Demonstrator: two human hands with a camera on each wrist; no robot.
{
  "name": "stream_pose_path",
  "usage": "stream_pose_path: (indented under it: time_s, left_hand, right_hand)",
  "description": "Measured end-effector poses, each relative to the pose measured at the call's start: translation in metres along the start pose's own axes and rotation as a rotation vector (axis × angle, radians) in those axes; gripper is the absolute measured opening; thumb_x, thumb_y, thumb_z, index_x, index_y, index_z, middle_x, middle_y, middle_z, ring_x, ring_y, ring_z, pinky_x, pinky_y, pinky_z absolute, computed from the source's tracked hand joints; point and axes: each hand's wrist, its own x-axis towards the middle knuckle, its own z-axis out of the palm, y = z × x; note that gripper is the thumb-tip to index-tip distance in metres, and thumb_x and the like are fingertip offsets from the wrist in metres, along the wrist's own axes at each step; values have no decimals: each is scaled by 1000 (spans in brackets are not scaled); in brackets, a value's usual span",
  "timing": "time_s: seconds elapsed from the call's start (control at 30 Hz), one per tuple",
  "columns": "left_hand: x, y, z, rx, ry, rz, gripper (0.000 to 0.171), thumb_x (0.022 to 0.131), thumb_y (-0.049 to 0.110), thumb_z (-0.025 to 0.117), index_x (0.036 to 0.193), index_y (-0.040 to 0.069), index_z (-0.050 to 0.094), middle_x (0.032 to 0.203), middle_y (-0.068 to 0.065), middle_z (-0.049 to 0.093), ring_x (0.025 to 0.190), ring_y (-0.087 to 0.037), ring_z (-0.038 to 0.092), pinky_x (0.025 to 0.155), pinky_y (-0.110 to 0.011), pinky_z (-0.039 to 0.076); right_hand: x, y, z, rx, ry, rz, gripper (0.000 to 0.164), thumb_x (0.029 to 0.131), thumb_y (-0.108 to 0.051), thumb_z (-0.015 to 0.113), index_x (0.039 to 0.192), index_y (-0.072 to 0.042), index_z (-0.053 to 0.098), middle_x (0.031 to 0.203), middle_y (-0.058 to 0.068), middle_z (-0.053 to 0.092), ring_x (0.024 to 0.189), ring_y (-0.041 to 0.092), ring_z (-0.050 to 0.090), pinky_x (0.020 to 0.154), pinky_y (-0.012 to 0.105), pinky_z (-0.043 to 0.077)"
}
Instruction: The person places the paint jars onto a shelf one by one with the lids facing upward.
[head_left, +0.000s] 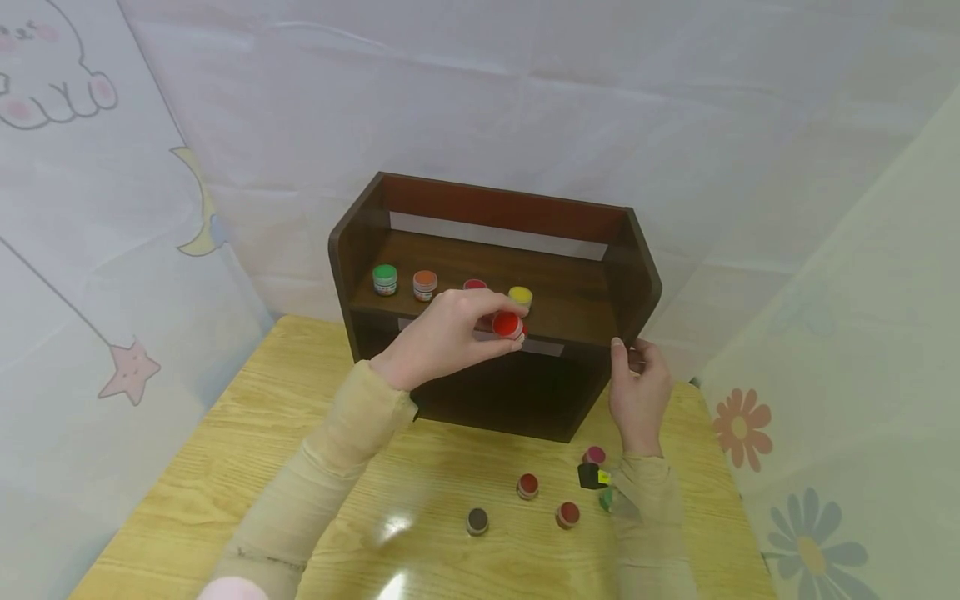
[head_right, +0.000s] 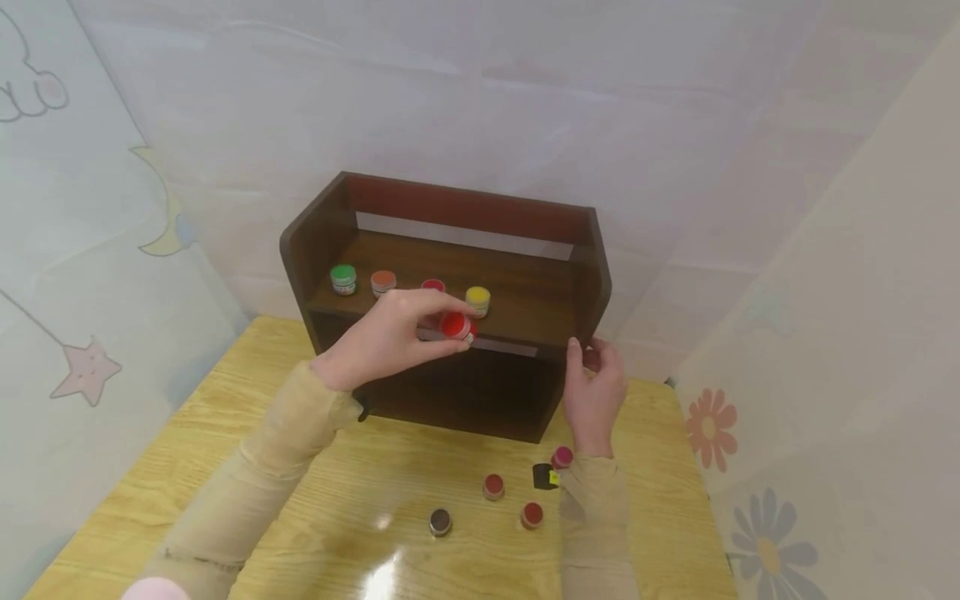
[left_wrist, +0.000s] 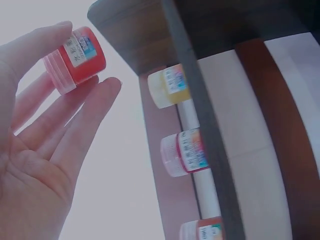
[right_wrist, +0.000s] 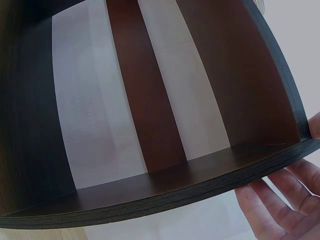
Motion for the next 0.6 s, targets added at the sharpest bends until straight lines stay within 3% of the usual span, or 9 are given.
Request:
stream_pose_path:
  time_s: [0.4,0.6]
  left_hand:
    - [20,1,-14,58,3,0,36,81,4,86,114,7,72,116,-3,67,102,-15,64,89,-29,55]
    - [32,1,-17,111,2,-10,37,84,5,84,118,5,71,118,-5,67,104,-16,64,91,-26,53]
  right_hand:
    - [0,1,0,-5,-1,7,40,102,-31,63,113,6,68,99,20,67,82,23,60,74,28,45]
    - [0,1,1,-1,3,5,39,102,-31,63,112,7,68,97,20,67,81,23,60,74,27,45]
